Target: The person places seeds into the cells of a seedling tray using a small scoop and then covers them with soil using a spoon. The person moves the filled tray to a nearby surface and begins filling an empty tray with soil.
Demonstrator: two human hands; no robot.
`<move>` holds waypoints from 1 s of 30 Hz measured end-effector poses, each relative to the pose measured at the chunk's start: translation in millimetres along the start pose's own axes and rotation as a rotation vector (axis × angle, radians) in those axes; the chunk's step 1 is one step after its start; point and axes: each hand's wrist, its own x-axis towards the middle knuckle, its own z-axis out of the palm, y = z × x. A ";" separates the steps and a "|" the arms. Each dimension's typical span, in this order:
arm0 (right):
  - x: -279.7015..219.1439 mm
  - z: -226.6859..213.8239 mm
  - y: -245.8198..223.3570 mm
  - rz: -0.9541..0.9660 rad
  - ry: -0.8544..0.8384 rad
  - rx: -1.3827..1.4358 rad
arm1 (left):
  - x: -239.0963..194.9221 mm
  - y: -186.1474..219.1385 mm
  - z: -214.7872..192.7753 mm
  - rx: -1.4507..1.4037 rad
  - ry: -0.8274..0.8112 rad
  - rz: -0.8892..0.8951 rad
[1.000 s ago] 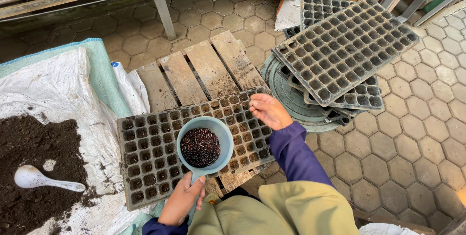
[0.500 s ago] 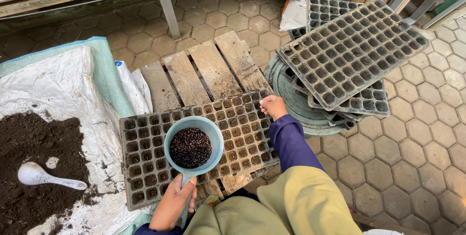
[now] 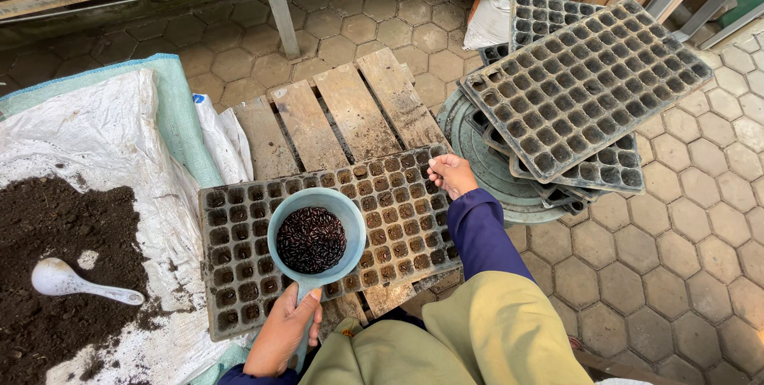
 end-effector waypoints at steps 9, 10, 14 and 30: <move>0.9 28.7 2.5 -0.067 -0.038 -0.130 | -1.7 0.3 -0.1 0.007 0.020 -0.028; 2.2 31.0 2.8 -0.081 -0.026 -0.186 | -1.8 0.8 -0.1 0.013 0.023 -0.024; 2.5 34.1 4.8 -0.112 0.015 -0.302 | -3.5 1.3 -0.2 0.023 0.031 -0.021; -17.1 7.4 35.0 -0.091 -0.109 -0.458 | -6.1 -4.5 -1.3 0.033 0.007 0.000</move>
